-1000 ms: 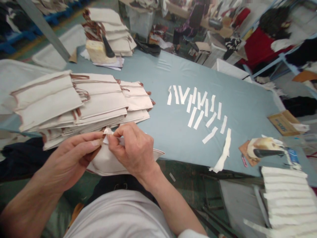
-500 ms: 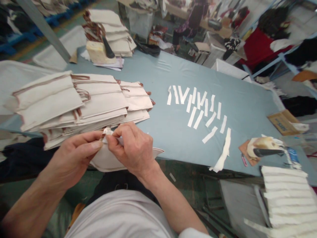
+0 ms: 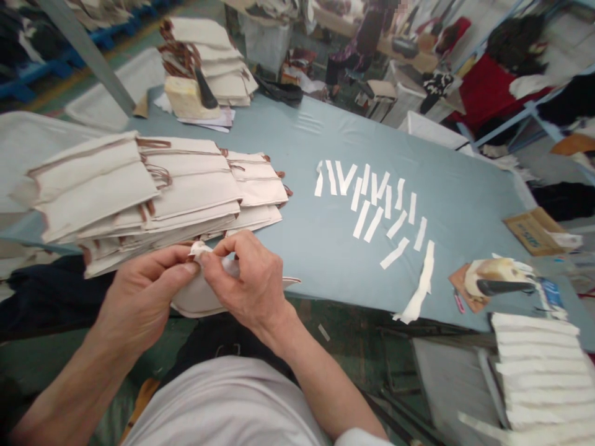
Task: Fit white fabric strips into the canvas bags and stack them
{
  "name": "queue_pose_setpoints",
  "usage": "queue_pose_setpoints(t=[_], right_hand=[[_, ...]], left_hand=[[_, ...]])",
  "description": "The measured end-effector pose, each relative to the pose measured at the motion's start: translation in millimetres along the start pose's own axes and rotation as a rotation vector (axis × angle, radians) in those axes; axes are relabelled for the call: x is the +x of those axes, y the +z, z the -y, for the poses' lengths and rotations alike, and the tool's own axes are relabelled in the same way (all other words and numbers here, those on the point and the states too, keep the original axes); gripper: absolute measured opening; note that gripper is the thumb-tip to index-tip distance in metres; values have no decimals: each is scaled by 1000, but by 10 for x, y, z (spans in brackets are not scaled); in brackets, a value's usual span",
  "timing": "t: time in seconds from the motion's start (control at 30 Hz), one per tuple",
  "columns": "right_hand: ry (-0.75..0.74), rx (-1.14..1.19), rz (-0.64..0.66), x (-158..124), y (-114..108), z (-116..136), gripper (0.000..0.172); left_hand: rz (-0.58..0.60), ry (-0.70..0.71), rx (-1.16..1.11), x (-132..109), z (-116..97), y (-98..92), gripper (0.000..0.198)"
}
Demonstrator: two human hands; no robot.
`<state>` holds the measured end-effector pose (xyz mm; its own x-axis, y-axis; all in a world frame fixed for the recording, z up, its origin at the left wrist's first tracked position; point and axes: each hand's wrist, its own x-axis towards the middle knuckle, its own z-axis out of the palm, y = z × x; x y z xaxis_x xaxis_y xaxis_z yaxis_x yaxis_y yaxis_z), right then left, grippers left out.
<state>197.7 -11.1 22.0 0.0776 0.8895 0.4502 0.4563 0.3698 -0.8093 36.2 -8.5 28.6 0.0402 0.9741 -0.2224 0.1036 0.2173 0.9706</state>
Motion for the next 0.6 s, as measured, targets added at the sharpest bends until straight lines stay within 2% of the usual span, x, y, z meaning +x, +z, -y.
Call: queue_pose_setpoints(t=[0.1,0.2,0.37,0.47,0.6], right_hand=[[12,7,-6,-11,3,8,20],[56,18,14,-17,3,22,20],[115,71,38,-12,-19,51,19],[145,72,58,-7,-33,57,19],[142,106,67,-4,-39,45,22]], left_hand=[[-2,1,16,-23,-32,17,31],[-16,67,72,-56,-123,57,22],[-105,166,210,-136,-299,136,12],[-136,200,246,-156,-323,147,11],[-37,123,228,-118,-261,101,21]])
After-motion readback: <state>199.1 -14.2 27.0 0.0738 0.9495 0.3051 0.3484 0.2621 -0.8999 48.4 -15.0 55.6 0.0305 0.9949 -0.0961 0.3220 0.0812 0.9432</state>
